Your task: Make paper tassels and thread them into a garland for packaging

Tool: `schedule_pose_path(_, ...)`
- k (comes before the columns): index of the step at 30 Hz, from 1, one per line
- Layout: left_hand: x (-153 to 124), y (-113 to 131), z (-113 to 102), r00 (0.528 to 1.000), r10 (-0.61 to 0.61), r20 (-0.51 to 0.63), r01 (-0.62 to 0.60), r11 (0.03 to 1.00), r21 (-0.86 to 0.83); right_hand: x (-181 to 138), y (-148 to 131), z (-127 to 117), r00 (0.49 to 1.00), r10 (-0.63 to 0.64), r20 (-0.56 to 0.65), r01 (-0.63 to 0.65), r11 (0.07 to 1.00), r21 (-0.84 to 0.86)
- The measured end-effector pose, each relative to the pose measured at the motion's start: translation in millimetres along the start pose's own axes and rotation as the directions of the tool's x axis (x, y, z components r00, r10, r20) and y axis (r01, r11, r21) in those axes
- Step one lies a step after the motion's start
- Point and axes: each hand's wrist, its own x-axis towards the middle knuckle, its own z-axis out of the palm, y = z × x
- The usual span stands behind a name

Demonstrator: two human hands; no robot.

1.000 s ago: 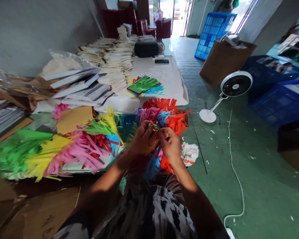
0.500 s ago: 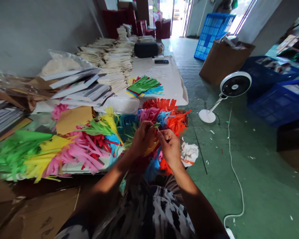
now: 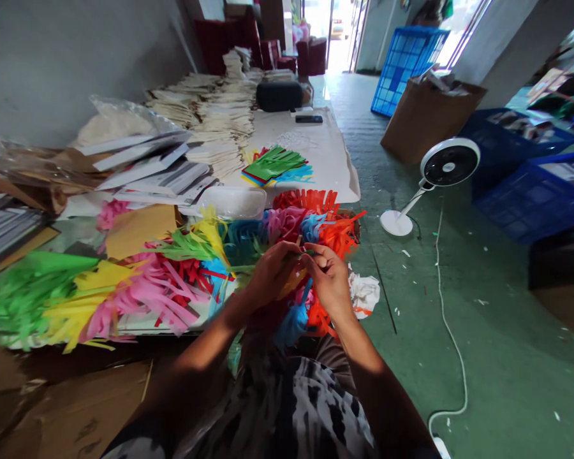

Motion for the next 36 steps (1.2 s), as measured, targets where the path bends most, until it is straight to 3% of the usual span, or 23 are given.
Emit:
schedule_pose_path(12,1.8,11.6,-19.7,0.985,0.101,0.138,-0.119,0.984,0.130,4.3,-4.4,-9.3,0.978,0.117,0.175,-0.149,0.971,0.187)
schedule_pose_path(18,1.4,14.0,-21.0,0.981,0.135,0.139,-0.163,0.964,0.212,2.3,-3.8,-7.6,0.994,0.059,0.096,-0.070,0.991,0.113)
schedule_pose_path(24,-0.5,21.4,-15.7,0.998,-0.050,0.046,0.042,0.985,0.167,5.4,-3.4,-11.6,0.994,-0.096,0.051,0.099,0.994,-0.055)
schedule_pose_path(28,-3.7,19.4,-16.9,0.983,-0.157,0.090,0.149,0.984,0.095,11.2,-13.8,-19.4,0.999,-0.034,0.018,0.035,0.999,-0.035)
schedule_pose_path(31,-3.1,19.5,-23.9,0.975,-0.183,0.127,0.167,0.978,0.125,13.2,-20.2,-22.1,0.999,0.011,0.038,-0.011,1.000,-0.001)
schedule_pose_path(36,6.5,27.6,-25.0,0.970,-0.115,0.216,0.106,0.993,0.053,9.3,-23.1,-17.4,0.995,-0.006,0.100,0.000,0.998,0.062)
